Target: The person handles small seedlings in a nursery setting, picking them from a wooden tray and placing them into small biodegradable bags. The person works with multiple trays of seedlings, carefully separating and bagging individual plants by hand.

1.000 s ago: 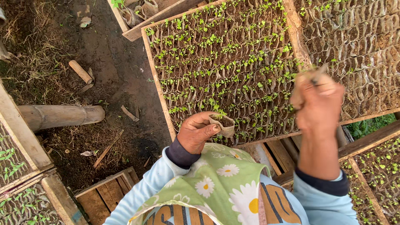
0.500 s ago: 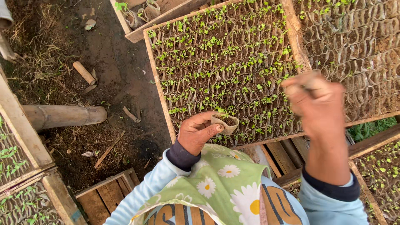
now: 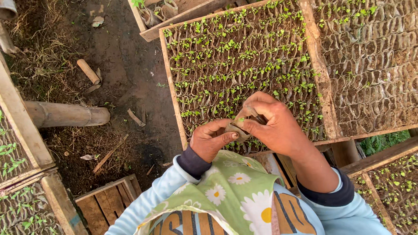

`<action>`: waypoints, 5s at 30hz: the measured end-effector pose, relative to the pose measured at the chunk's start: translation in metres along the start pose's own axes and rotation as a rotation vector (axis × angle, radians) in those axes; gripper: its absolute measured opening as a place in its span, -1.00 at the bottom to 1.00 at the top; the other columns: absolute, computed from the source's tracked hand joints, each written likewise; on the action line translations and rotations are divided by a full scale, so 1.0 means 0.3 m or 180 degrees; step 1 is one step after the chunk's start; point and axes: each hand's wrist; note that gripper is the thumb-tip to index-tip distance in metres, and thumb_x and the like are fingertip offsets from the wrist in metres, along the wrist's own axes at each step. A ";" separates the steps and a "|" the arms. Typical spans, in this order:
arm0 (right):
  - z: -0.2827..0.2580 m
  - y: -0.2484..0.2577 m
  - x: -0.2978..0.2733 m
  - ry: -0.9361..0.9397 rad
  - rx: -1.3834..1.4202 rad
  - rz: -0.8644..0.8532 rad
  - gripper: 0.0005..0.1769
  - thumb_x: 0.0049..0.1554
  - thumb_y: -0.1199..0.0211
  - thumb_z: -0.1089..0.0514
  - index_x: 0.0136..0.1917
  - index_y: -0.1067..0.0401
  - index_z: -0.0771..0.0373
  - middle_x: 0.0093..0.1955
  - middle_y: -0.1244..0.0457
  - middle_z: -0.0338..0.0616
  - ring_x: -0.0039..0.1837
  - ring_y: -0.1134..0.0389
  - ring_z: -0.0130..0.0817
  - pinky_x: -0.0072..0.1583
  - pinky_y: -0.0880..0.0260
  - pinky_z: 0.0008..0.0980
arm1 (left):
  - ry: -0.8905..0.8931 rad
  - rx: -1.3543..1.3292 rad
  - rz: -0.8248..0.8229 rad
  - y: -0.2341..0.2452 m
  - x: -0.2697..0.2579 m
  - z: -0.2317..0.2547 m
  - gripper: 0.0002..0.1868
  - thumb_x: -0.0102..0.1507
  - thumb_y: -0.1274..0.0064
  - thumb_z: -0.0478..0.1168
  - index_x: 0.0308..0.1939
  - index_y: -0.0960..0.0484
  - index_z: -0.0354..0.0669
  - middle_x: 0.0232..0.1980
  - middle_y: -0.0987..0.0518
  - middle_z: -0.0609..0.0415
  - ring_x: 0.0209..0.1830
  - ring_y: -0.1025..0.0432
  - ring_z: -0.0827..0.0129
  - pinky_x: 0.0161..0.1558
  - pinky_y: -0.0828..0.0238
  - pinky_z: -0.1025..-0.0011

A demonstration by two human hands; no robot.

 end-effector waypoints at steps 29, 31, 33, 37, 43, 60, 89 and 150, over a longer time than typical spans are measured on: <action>0.046 0.171 -0.111 0.0515 -0.1442 0.1478 -0.94 0.27 -0.28 0.37 0.01 -0.46 0.29 0.03 -0.29 -0.08 0.11 -0.29 -0.27 0.19 -0.39 -0.30 | -0.1047 0.1933 -0.0037 -0.090 0.050 0.239 -0.53 0.30 -0.15 -0.25 0.28 -0.46 -0.16 0.15 -0.63 -0.04 0.13 -0.57 0.32 0.23 -0.51 0.38; 0.007 0.066 -0.110 0.0694 -0.0793 0.0889 -0.81 0.14 -0.28 0.20 0.04 -0.53 0.24 0.08 -0.21 -0.10 -0.18 -0.16 -0.52 -0.27 -0.28 -0.67 | -0.1198 0.2028 -0.0026 -0.095 0.028 0.271 -0.52 0.31 -0.12 -0.27 0.30 -0.43 -0.21 0.16 -0.62 -0.12 0.20 -0.55 0.19 0.31 -0.47 0.26; -0.045 0.024 -0.095 0.0823 -0.0865 0.0770 -0.83 0.12 -0.30 0.24 0.01 -0.56 0.24 0.00 -0.23 -0.03 -0.24 -0.21 -0.44 -0.26 -0.34 -0.53 | -0.1503 0.1931 0.0079 -0.081 0.015 0.286 -0.53 0.26 -0.16 -0.32 0.25 -0.49 -0.26 0.08 -0.63 -0.19 0.12 -0.55 0.02 0.19 -0.50 0.14; -0.102 -0.062 -0.088 0.0889 -0.0853 0.0794 -0.83 0.10 -0.34 0.28 0.00 -0.61 0.22 -0.08 -0.25 -0.03 -0.25 -0.32 -0.40 -0.21 -0.39 -0.43 | -0.1948 0.1793 0.0192 -0.067 -0.024 0.292 -0.60 0.27 -0.16 -0.30 0.21 -0.57 -0.24 0.05 -0.64 -0.20 0.10 -0.53 -0.15 0.09 -0.51 0.02; -0.132 -0.117 -0.093 0.1106 -0.1048 0.0667 -0.80 0.08 -0.37 0.26 0.01 -0.61 0.23 -0.06 -0.28 0.03 -0.21 -0.37 -0.32 -0.18 -0.45 -0.39 | -0.2252 0.1890 0.0275 -0.045 -0.084 0.302 -0.62 0.30 -0.10 -0.24 0.20 -0.59 -0.17 0.11 -0.62 -0.13 0.12 -0.52 -0.11 0.13 -0.49 -0.01; -0.268 -0.251 -0.097 0.1641 -0.1338 0.0127 -0.80 0.08 -0.32 0.35 0.01 -0.60 0.32 -0.14 -0.25 0.06 -0.25 -0.33 -0.32 -0.22 -0.41 -0.39 | -0.2193 0.0039 0.0310 -0.045 -0.138 0.294 -0.69 0.18 -0.30 -0.29 -0.01 -0.69 -0.32 -0.02 -0.65 -0.17 0.06 -0.54 0.18 0.12 -0.49 0.21; -0.282 -0.287 -0.060 0.0483 -0.3229 -0.0468 -0.64 0.17 -0.22 -0.03 0.23 -0.48 0.00 0.04 -0.24 -0.17 0.02 -0.39 -0.12 0.05 -0.37 -0.08 | -0.1847 0.1572 0.0548 0.050 -0.183 0.291 -0.60 0.24 -0.03 -0.37 0.18 -0.57 -0.07 0.14 -0.63 0.05 0.17 -0.52 0.29 0.30 -0.40 0.36; -0.150 -0.149 0.805 0.0315 -0.1543 -0.0540 -0.75 0.07 -0.33 0.28 0.00 -0.45 0.46 -0.16 -0.29 0.23 -0.12 -0.43 0.04 -0.05 -0.55 -0.03 | -0.1412 0.0349 0.1506 0.316 0.499 0.428 -0.70 0.21 -0.24 -0.40 0.01 -0.59 -0.41 -0.16 -0.64 -0.23 -0.17 -0.61 0.20 -0.06 -0.60 0.27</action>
Point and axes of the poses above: each hand's wrist, its own x-axis towards the middle knuckle, its own y-axis out of the back of the hand, z = x × y
